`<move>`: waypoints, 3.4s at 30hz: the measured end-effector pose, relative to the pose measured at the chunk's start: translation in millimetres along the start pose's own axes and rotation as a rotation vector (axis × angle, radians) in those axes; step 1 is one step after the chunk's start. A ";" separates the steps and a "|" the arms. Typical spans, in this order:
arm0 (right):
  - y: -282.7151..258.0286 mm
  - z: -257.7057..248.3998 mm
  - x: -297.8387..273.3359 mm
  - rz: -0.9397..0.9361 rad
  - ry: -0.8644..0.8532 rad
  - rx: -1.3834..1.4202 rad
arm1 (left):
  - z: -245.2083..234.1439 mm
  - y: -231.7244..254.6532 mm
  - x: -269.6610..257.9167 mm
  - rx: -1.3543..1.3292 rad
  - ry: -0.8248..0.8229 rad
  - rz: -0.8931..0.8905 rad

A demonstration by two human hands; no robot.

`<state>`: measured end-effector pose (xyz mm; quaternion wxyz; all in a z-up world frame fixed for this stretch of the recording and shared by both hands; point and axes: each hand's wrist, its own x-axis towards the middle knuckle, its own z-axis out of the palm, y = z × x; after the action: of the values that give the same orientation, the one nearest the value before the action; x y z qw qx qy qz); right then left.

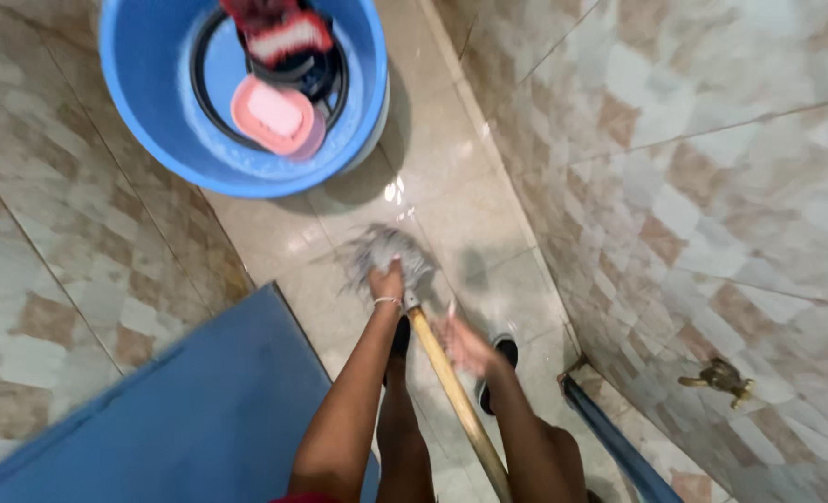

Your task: The person cleans the floor by first rinsing a mop in a bucket, wringing it out by hand, and then scrubbing the floor tiles with the mop.

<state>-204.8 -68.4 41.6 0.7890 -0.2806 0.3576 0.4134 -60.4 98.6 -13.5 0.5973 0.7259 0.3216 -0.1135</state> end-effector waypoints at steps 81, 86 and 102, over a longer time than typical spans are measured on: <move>228.0 -60.1 -586.1 -2.111 0.629 1.055 | 89.1 109.5 -759.7 -0.071 -1.551 -0.278; 271.7 -16.9 -594.4 -1.923 0.072 1.714 | 40.1 93.8 -769.8 -0.353 -1.423 -0.753; 502.3 -47.4 -592.8 -2.126 0.317 2.231 | 6.4 -75.7 -835.6 0.393 -1.455 -0.984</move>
<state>-887.5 -119.5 412.0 0.4664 0.2742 0.1937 -0.8184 -745.9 -178.2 383.4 0.4022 0.3438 0.1133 -0.8409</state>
